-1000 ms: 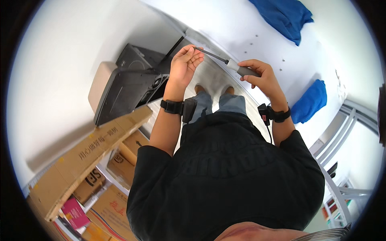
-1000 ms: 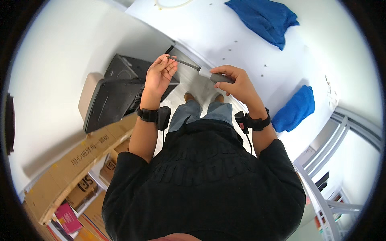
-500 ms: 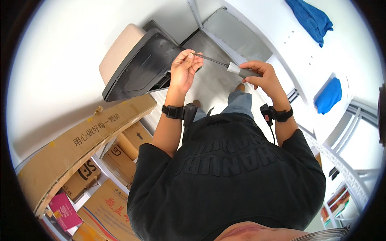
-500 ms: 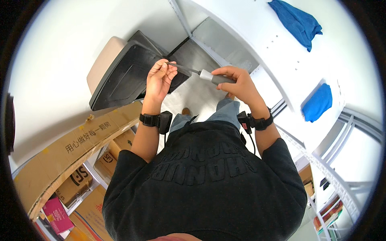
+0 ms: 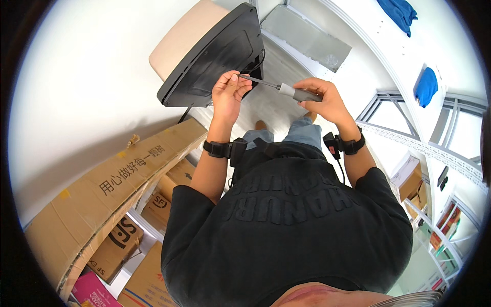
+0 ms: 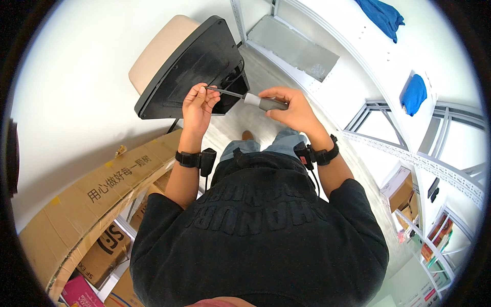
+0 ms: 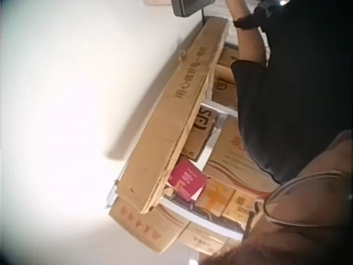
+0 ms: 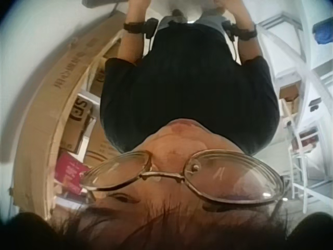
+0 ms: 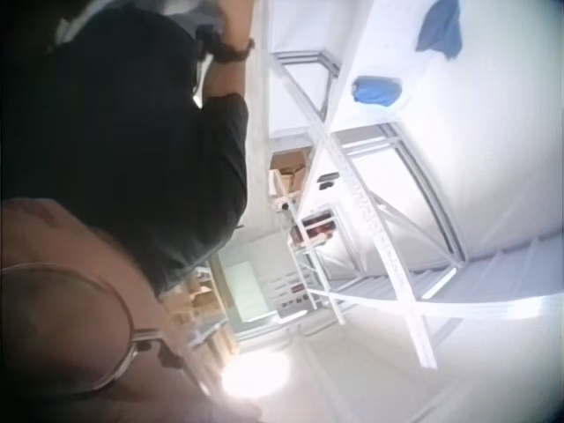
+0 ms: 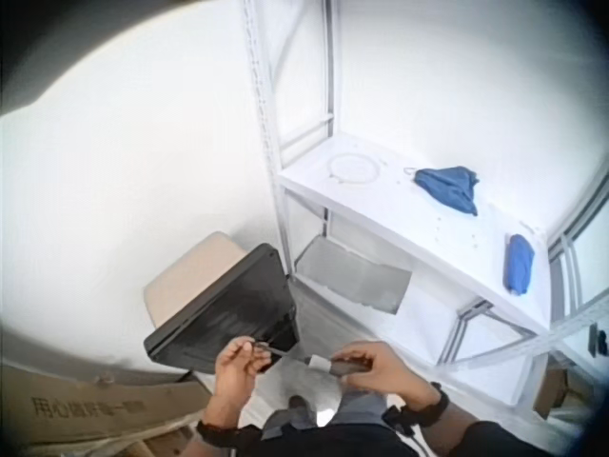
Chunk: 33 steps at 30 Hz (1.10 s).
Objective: The person wipes the interior of a black electronic device with a blue cloth. Then, using a screwdriver, they remove screws from a beige and black component and place it on a shelf. Finally, they attach a metal panel to the back of the device.
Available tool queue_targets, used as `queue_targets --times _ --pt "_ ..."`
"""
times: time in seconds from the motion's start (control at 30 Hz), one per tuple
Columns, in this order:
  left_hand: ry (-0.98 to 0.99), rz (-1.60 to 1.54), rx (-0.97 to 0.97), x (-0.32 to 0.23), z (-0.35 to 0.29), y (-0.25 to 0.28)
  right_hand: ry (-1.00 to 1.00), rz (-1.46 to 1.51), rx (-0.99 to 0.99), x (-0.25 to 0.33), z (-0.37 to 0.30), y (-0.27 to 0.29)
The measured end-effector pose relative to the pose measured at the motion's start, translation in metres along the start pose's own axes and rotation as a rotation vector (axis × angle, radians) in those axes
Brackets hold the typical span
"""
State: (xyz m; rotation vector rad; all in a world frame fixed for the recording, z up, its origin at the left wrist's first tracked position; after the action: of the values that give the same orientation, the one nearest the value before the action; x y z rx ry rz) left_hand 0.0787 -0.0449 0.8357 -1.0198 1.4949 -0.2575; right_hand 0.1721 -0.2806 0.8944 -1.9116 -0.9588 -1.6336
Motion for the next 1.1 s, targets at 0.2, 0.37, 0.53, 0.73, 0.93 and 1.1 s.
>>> queue_targets --times 0.2,0.37,0.53,0.73,0.93,1.1 --pt "-0.021 0.027 -0.041 -0.002 0.000 0.012 -0.150 0.125 -0.052 -0.021 -0.002 -0.021" --pt "-0.038 0.118 -0.078 -0.021 0.009 0.002 -0.157 0.256 -0.099 -0.029 -0.002 -0.041" --pt "-0.060 0.233 -0.053 -0.038 0.013 -0.002 -0.116 0.423 -0.124 -0.034 0.004 -0.060" --pt "-0.353 0.960 -0.003 -0.090 -0.013 -0.013 -0.077 0.440 -0.168 -0.029 0.012 -0.071" --pt "-1.027 1.788 -0.022 -0.136 0.006 -0.046 -0.084 0.405 -0.199 -0.027 0.018 -0.084" --pt "-0.940 1.843 -0.068 -0.132 0.029 -0.031 -0.077 0.384 -0.220 -0.026 0.021 -0.088"
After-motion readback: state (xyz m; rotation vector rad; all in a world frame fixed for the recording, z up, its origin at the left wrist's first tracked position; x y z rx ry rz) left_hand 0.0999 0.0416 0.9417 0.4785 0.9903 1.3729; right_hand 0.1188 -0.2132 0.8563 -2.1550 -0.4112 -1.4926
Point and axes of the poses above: each hand's wrist, its own z-axis towards the middle knuckle, its own y-axis out of the back of the hand, x = y × z, the point moved 4 cm from there along z, towards the middle knuckle, and after that the axes turned 4 degrees about -z, right-handed, at the moved point
